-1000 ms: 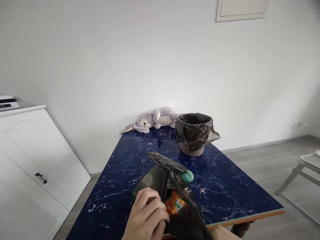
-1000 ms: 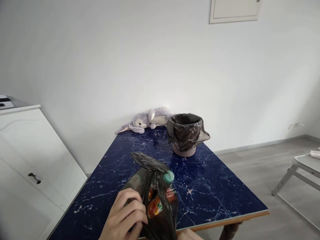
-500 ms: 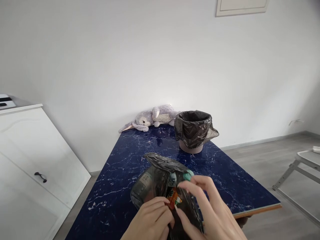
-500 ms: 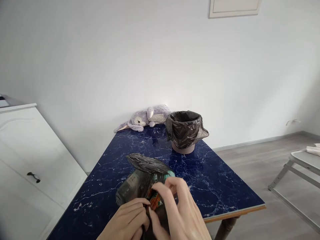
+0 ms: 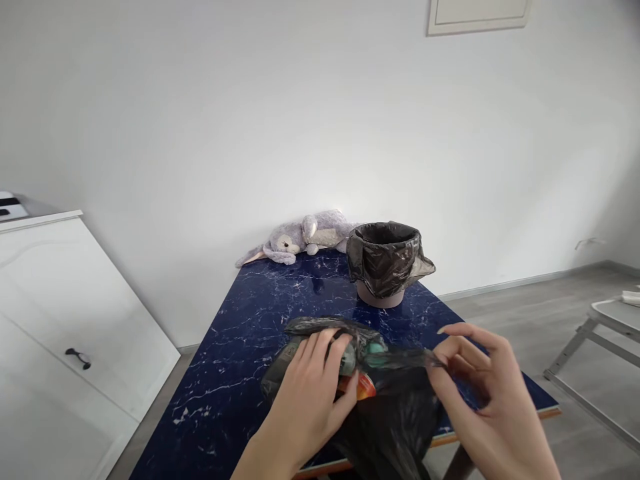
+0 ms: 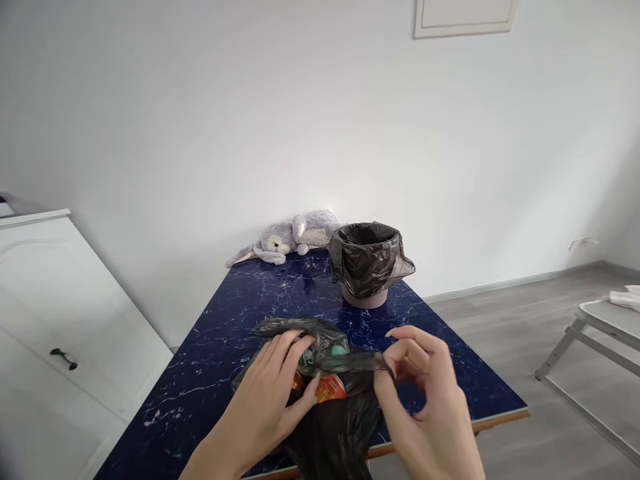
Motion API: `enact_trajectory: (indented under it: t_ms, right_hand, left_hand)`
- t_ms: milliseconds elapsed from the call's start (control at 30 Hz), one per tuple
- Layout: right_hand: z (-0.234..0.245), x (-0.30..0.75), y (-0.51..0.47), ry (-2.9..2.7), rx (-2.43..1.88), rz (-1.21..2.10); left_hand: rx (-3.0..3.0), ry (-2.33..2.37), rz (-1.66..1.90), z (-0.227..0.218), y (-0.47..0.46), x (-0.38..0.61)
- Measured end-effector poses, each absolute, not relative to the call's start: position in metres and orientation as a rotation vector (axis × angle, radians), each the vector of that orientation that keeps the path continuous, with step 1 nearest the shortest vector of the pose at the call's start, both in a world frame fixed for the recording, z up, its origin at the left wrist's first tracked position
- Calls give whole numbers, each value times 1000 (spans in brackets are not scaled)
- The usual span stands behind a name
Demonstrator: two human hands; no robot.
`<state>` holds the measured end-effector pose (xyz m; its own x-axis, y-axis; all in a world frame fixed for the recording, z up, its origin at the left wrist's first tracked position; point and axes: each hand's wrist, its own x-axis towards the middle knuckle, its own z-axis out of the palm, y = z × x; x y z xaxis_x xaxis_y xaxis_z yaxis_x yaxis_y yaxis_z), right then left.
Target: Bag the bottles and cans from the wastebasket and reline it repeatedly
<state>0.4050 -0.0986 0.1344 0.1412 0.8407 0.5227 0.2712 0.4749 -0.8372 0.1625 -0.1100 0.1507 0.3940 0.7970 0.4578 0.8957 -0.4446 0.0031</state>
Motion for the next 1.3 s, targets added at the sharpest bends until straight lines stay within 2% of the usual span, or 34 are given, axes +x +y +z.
enact_trajectory:
  t_ms: [200, 367, 633, 900, 1000, 1133, 1300]
  right_hand:
    - [116, 414, -72, -1053, -1027, 843]
    - [89, 410, -45, -818, -1011, 1062]
    - [47, 412, -26, -720, -1051, 1103]
    - [8, 426, -6, -717, -1097, 1126]
    - [-10, 433, 1, -671, -1132, 1092]
    - [-26, 439, 3, -611, -1135, 1028]
    - [-29, 438, -1, -636, -1103, 1011]
  left_hand:
    - [-2554, -1455, -637, 145, -78, 177]
    - [-2634, -1542, -347, 136, -70, 178]
    - [-2700, -1583, -113, 124, -44, 170]
    - [-2885, -1625, -73, 111, 1, 170]
    - [-2958, -1688, -227, 125, 2, 156]
    - [-3049, -1784, -639, 155, -8, 128]
    - [-3122, -1704, -1463, 171, -23, 101]
